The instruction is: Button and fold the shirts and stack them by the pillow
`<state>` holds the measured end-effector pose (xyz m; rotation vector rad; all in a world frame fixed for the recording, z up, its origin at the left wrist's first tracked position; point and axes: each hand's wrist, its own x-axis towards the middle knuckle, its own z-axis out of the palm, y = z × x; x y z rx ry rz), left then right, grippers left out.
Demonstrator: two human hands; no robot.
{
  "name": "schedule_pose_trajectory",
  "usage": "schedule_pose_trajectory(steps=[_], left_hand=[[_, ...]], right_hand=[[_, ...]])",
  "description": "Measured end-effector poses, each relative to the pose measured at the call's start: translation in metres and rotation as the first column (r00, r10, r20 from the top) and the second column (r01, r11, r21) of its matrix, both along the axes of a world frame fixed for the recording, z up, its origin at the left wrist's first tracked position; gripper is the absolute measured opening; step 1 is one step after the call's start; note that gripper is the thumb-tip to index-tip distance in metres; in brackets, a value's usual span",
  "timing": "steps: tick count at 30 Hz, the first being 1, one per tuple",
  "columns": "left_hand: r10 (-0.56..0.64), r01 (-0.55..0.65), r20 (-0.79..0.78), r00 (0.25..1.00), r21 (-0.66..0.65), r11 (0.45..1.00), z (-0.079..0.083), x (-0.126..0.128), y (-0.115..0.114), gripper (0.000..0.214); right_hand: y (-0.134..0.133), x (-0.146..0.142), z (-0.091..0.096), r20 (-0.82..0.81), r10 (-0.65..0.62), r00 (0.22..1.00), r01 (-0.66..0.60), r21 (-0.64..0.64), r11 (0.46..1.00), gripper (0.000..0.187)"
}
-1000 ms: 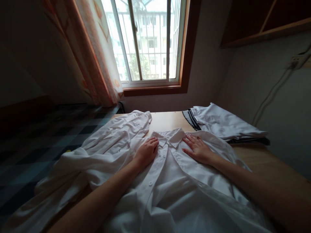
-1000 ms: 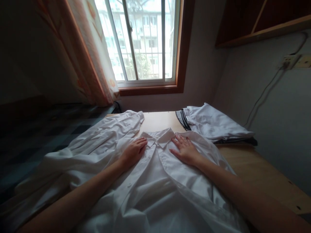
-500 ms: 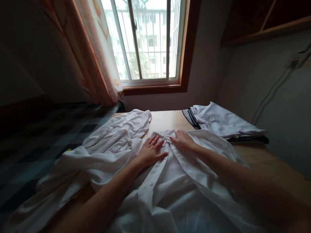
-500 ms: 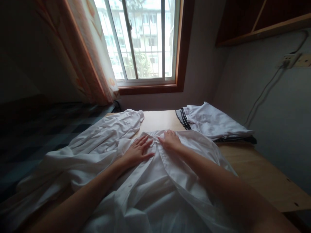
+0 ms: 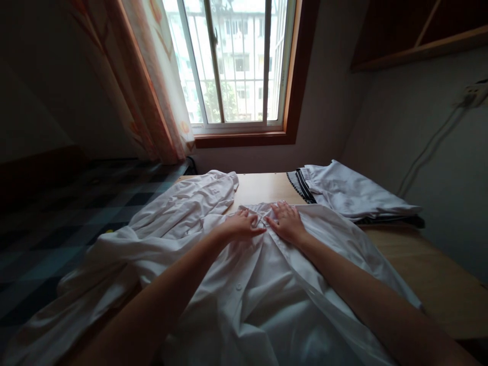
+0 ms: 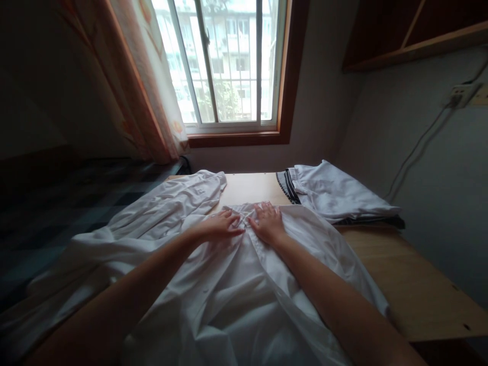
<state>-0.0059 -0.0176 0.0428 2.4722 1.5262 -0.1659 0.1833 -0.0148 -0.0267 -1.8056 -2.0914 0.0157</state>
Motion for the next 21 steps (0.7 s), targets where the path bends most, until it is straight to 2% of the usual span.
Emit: schedule_pose_trajectory(steps=[3, 5, 7, 12, 19, 21], left_hand=[[0.065, -0.066, 0.012, 0.998, 0.253, 0.965, -0.011, 0.012, 0.003, 0.039], [0.101, -0.113, 0.051, 0.994, 0.437, 0.892, -0.026, 0.014, 0.004, 0.029], [0.077, -0.131, 0.125, 0.989, 0.511, 0.85, -0.04, 0.011, 0.007, 0.024], [-0.055, -0.086, 0.284, 0.957, 0.462, 0.883, -0.056, 0.0, 0.019, 0.018], [-0.033, -0.108, 0.309, 0.951, 0.427, 0.898, -0.066, 0.004, 0.027, 0.022], [-0.037, -0.109, 0.312, 0.949, 0.437, 0.893, -0.069, 0.004, 0.027, 0.022]], right_hand=[[0.001, 0.002, 0.003, -0.005, 0.13, 0.991, -0.128, 0.153, 0.98, 0.035], [0.004, 0.002, 0.004, 0.002, 0.231, 0.973, -0.227, 0.187, 0.956, 0.02], [0.007, 0.002, 0.004, -0.016, 0.268, 0.963, -0.26, 0.183, 0.948, 0.016], [0.012, 0.004, 0.005, -0.101, 0.287, 0.953, -0.267, 0.174, 0.948, 0.012], [0.007, -0.002, 0.021, -0.076, 0.204, 0.976, -0.2, 0.049, 0.979, 0.019], [0.006, -0.006, 0.021, -0.035, 0.187, 0.982, -0.185, 0.06, 0.981, 0.017]])
